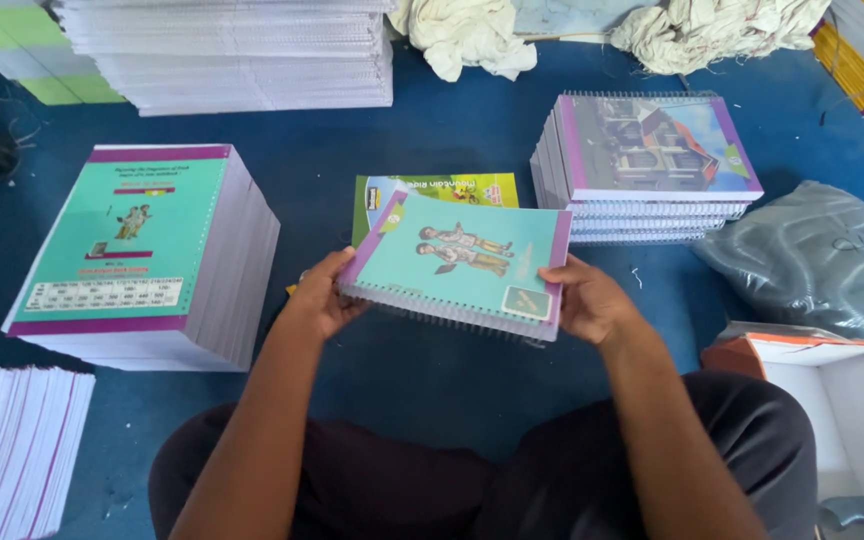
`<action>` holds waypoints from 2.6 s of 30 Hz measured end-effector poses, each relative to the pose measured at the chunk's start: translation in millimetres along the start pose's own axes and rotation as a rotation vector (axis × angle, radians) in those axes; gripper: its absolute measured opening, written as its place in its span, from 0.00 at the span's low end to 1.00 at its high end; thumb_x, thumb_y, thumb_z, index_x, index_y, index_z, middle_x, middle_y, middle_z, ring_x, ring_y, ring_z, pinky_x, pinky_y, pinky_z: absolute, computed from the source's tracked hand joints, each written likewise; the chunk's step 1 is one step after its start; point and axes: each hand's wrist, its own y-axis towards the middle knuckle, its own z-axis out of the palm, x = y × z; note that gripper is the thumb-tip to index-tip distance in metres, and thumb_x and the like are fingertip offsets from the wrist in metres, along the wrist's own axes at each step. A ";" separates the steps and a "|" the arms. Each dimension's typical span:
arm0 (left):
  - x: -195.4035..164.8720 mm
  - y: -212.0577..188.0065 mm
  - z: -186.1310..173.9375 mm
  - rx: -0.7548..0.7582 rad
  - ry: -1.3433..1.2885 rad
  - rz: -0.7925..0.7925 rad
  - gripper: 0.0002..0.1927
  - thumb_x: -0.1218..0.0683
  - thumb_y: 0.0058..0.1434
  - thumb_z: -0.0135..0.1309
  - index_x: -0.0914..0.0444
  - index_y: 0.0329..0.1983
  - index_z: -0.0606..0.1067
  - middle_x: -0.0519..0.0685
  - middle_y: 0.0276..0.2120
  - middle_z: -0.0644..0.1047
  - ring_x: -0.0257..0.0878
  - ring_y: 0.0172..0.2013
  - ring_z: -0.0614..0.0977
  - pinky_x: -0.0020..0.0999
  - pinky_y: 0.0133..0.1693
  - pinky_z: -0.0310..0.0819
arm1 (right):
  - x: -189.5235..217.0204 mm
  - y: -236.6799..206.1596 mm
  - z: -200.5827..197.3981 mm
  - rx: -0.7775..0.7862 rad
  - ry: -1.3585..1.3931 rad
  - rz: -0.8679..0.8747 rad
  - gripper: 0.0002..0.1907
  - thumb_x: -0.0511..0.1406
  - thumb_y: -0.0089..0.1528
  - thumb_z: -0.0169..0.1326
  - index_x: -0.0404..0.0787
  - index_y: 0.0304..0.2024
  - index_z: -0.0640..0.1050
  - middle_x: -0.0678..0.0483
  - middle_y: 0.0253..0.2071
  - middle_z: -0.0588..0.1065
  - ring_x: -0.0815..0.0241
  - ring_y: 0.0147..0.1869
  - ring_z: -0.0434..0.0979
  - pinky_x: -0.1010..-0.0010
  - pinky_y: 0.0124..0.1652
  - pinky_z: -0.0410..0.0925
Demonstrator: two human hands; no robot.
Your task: The person sits on the floor and binds a stack of loose pages into a notebook using a plastic spiral coil. They align the pages, insert the coil through the holes, use pliers to close the coil ends, and stack the finished notebook with others.
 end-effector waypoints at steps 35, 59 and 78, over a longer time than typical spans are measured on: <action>-36.4 55.4 272.8 0.314 0.414 0.302 0.18 0.51 0.54 0.58 0.62 0.46 0.81 0.45 0.36 0.83 0.37 0.38 0.83 0.39 0.42 0.70 | 246.8 33.8 -132.9 -0.433 -0.668 -0.427 0.22 0.30 0.64 0.57 0.37 0.62 0.76 0.48 0.48 0.78 0.55 0.48 0.79 0.63 0.43 0.75; -3.9 95.7 305.4 0.317 0.508 0.141 0.19 0.53 0.56 0.56 0.67 0.48 0.77 0.51 0.40 0.81 0.44 0.41 0.83 0.51 0.49 0.72 | 231.3 65.4 -176.9 -0.483 -0.727 -0.423 0.23 0.31 0.65 0.57 0.38 0.63 0.75 0.49 0.51 0.78 0.57 0.49 0.80 0.65 0.44 0.76; 32.3 89.3 316.7 0.089 0.327 0.337 0.20 0.53 0.60 0.53 0.76 0.45 0.78 0.58 0.37 0.79 0.44 0.33 0.79 0.42 0.34 0.74 | 218.9 92.3 -230.6 -0.462 -0.814 -0.324 0.26 0.36 0.67 0.55 0.30 0.65 0.71 0.39 0.54 0.76 0.52 0.52 0.77 0.63 0.50 0.70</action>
